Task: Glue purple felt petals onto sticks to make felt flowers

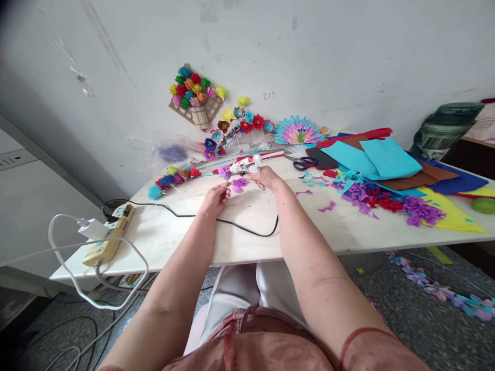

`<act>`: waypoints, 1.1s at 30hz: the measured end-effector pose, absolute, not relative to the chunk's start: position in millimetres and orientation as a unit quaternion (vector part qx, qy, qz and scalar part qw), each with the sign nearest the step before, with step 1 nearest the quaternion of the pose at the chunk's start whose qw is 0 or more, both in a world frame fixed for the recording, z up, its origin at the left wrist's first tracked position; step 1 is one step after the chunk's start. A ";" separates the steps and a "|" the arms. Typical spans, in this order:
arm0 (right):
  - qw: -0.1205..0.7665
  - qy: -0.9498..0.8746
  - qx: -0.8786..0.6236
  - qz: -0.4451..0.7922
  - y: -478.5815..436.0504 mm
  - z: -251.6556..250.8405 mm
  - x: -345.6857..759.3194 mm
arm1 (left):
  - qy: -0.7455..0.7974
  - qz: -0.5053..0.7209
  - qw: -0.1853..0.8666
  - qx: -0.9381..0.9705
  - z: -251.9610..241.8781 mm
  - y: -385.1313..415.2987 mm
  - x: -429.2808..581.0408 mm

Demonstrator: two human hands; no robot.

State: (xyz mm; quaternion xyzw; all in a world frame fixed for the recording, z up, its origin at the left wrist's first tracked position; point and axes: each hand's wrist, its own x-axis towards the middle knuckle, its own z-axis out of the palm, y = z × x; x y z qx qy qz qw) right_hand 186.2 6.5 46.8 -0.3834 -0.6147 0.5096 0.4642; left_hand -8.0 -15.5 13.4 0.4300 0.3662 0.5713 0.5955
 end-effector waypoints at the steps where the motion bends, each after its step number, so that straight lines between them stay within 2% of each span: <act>1: 0.463 -0.615 -0.384 0.510 6.5 46.9 186.1 | 0.367 0.572 0.596 0.429 13.4 -15.5 -7.9; 17: 0.434 -0.634 -0.409 0.492 5.3 47.3 189.8 | 0.363 0.579 0.595 0.423 12.0 -13.5 -8.4; 33: 0.422 -0.620 -0.381 0.541 8.8 41.8 188.1 | 0.353 0.576 0.598 0.431 13.9 -15.7 -7.3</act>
